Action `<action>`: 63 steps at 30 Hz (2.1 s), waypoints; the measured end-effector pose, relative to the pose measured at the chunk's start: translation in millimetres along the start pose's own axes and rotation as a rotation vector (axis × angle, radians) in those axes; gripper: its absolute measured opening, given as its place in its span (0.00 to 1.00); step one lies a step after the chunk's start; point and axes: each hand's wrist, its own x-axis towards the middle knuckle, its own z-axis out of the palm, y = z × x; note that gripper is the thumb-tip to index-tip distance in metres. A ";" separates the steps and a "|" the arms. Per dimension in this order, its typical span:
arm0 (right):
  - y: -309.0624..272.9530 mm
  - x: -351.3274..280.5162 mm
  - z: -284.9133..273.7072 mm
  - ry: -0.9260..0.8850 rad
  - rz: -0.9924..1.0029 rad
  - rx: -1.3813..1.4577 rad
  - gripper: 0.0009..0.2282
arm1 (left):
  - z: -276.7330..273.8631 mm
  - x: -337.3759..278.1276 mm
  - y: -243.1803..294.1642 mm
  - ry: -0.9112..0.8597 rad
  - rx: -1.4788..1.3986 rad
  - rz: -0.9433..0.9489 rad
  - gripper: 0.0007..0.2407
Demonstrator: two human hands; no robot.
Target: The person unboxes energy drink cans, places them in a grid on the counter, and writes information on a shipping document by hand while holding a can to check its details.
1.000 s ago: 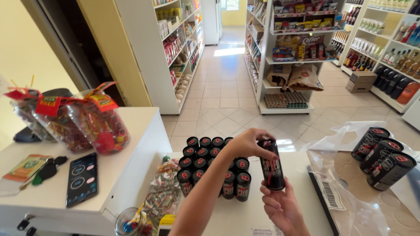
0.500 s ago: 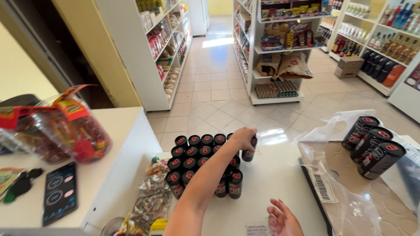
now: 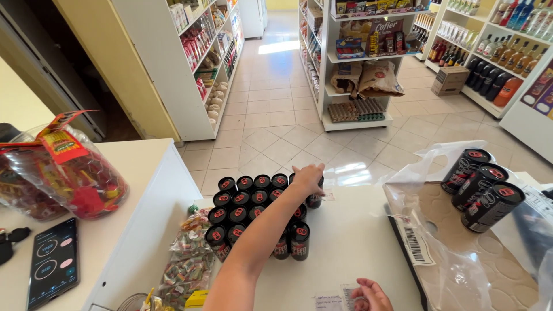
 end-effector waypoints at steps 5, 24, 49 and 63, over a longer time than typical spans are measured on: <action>-9.8 -12.4 14.0 0.187 0.075 -0.060 0.11 | -12.7 5.5 62.7 0.119 0.019 0.103 0.26; 12.7 -8.5 4.9 -0.068 0.021 0.071 0.12 | 19.5 31.1 350.3 0.687 0.030 0.673 0.37; 6.3 3.2 40.0 0.092 -0.581 -0.004 0.26 | -111.9 -135.2 192.1 0.395 -0.711 0.393 0.23; -107.3 -129.5 167.4 -0.266 -0.823 0.183 0.24 | -206.0 -247.1 130.4 0.304 -0.651 0.138 0.24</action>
